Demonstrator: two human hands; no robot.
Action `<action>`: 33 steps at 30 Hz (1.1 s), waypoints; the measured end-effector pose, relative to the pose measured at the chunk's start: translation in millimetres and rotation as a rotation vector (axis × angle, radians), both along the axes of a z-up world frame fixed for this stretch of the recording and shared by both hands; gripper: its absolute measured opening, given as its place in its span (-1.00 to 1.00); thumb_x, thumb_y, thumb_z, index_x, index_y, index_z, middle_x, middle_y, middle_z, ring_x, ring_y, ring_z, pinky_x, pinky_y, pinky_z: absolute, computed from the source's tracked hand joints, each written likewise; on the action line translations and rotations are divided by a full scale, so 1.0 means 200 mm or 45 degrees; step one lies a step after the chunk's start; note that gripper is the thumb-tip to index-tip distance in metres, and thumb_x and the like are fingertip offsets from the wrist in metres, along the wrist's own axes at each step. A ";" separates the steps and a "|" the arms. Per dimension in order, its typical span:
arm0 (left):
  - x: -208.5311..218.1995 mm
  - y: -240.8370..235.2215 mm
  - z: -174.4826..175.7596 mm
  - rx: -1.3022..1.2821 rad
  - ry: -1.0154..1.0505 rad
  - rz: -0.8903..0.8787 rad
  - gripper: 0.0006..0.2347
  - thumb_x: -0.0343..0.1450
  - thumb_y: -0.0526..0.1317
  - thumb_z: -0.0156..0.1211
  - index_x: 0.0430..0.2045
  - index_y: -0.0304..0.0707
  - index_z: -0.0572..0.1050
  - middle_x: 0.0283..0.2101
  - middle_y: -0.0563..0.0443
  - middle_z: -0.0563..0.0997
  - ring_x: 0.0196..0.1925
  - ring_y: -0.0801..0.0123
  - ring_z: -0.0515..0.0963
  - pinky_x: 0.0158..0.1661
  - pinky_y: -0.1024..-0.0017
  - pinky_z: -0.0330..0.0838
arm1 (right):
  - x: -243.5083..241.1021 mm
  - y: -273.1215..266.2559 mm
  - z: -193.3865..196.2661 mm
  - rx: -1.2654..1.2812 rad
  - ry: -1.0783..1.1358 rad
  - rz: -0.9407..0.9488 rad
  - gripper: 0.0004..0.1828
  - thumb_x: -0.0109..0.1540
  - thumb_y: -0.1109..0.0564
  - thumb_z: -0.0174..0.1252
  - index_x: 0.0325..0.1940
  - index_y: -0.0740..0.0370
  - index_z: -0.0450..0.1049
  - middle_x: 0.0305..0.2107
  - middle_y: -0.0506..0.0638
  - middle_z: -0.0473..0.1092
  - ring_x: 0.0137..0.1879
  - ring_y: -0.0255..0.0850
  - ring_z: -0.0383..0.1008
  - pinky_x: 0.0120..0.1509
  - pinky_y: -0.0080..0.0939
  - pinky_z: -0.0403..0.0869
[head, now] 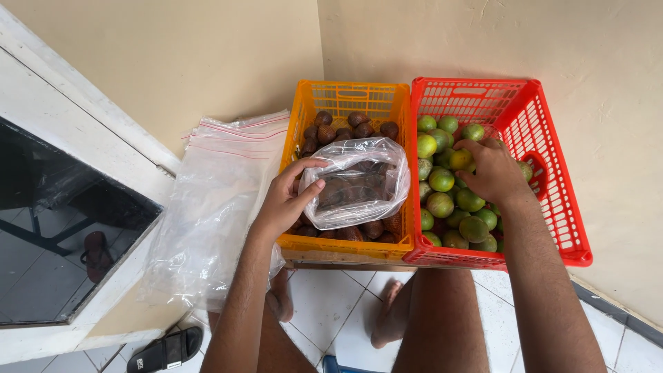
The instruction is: The person opens a clear plastic bag and places several green citrus fruits from a red basket into the bag. The person then seals the bag and sets it aside.
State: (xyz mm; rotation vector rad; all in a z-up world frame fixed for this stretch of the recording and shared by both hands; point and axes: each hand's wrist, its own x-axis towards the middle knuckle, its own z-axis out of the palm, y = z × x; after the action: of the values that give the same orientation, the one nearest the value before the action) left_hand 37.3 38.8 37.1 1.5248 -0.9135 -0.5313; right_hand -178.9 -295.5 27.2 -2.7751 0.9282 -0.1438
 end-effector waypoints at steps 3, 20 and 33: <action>0.01 -0.01 -0.01 -0.012 0.009 0.003 -0.75 0.45 -0.15 0.23 0.00 -0.08 0.54 0.18 -0.11 0.45 -0.36 0.58 0.52 -0.39 0.62 0.47 | 0.00 -0.03 -0.03 0.032 -0.055 -0.033 -0.41 0.20 0.07 0.33 0.34 0.01 0.43 0.08 0.37 0.41 0.25 0.35 0.43 0.21 0.26 0.50; 0.00 0.00 0.00 0.002 0.001 0.016 -0.71 0.45 -0.15 0.23 0.06 -0.08 0.52 0.12 -0.09 0.46 -0.34 0.49 0.54 -0.40 0.57 0.51 | 0.23 0.49 0.25 1.040 -0.955 0.446 -0.36 0.33 0.21 0.14 0.43 0.44 0.08 0.02 0.41 0.30 0.14 0.22 0.42 0.19 0.22 0.53; 0.04 0.00 -0.03 0.032 -0.133 0.040 -0.64 0.46 -0.14 0.21 0.17 -0.09 0.46 0.27 -0.24 0.41 -0.14 0.17 0.63 -0.31 0.37 0.59 | 0.47 0.66 0.24 -0.406 0.088 0.517 -0.40 0.15 0.00 0.39 0.25 -0.02 0.40 0.02 -0.07 0.51 0.27 -0.18 0.36 0.33 0.06 0.01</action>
State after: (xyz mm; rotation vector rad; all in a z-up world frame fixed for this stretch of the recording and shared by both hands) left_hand 44.4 39.5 30.3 1.5994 -0.9642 -0.4458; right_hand -84.2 -162.9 75.4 -3.2129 0.3604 -0.1404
